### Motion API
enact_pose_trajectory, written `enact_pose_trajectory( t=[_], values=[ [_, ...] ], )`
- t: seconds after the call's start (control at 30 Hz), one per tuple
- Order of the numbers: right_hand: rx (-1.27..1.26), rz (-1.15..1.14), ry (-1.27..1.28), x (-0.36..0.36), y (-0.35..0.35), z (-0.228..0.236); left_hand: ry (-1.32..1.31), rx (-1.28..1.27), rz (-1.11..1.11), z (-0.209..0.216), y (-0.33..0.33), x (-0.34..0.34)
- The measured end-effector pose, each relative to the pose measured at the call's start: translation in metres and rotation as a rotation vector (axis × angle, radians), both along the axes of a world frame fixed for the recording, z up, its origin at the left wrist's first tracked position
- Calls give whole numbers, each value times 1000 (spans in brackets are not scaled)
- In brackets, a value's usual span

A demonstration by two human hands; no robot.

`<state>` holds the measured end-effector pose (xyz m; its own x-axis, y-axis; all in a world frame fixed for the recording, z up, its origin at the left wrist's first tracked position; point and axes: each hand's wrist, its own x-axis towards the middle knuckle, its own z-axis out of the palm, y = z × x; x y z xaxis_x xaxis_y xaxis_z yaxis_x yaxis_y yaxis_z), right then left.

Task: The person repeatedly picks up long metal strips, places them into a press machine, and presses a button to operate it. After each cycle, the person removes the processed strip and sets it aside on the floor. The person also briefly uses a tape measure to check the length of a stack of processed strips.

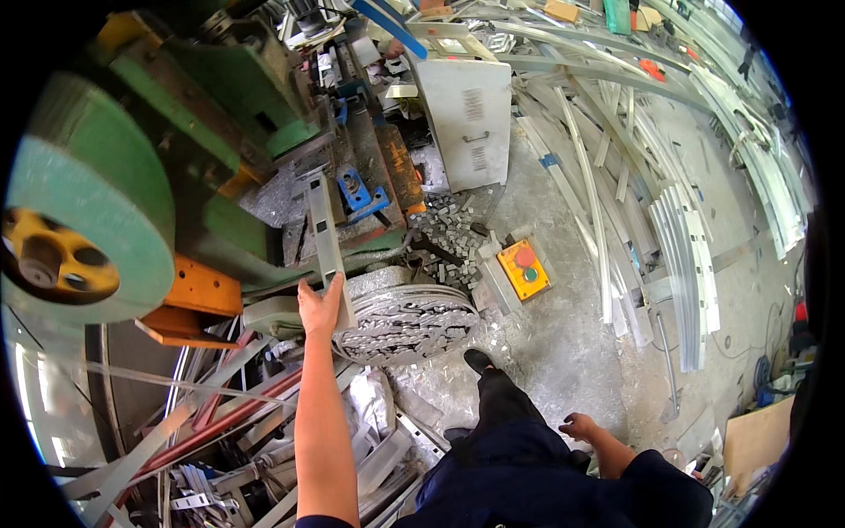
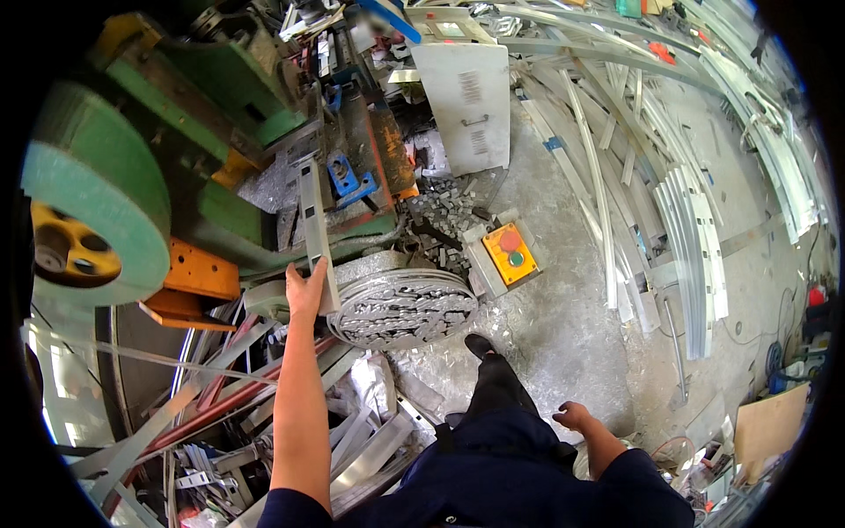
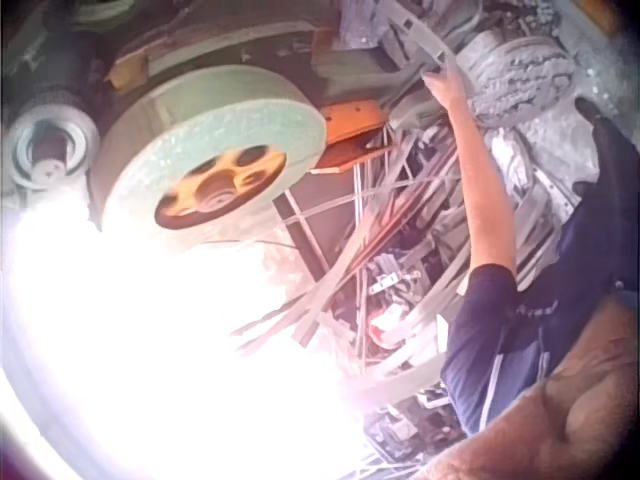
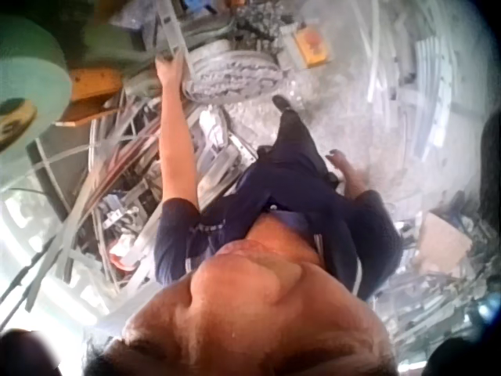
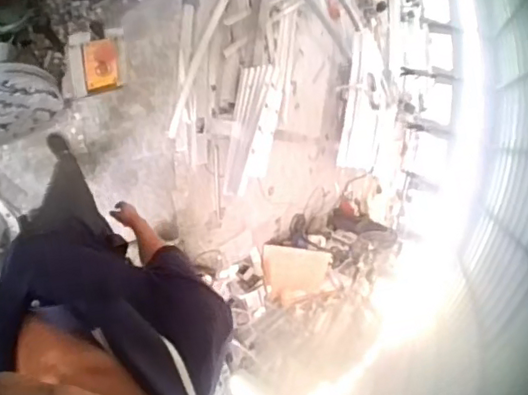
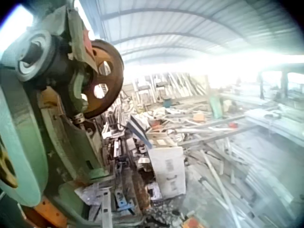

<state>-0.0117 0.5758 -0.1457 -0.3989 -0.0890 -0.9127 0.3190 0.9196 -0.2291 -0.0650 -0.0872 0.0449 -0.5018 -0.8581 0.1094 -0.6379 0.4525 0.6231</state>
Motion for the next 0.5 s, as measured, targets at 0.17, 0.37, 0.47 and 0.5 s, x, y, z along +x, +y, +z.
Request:
enact_pose_trajectory(
  t=[0.17,0.37,0.47,0.5],
  values=[
    [-18,-141,318,-19,23,-64,7,448,10,6,-1,-26],
    [-167,-12,253,-76,-60,-74,-111,367,-74,0,28,12],
    [-297,128,308,-114,-123,-29,36,304,-118,-24,64,69],
    [-337,185,337,-121,-135,-24,-25,281,-86,-18,76,76]
  ],
)
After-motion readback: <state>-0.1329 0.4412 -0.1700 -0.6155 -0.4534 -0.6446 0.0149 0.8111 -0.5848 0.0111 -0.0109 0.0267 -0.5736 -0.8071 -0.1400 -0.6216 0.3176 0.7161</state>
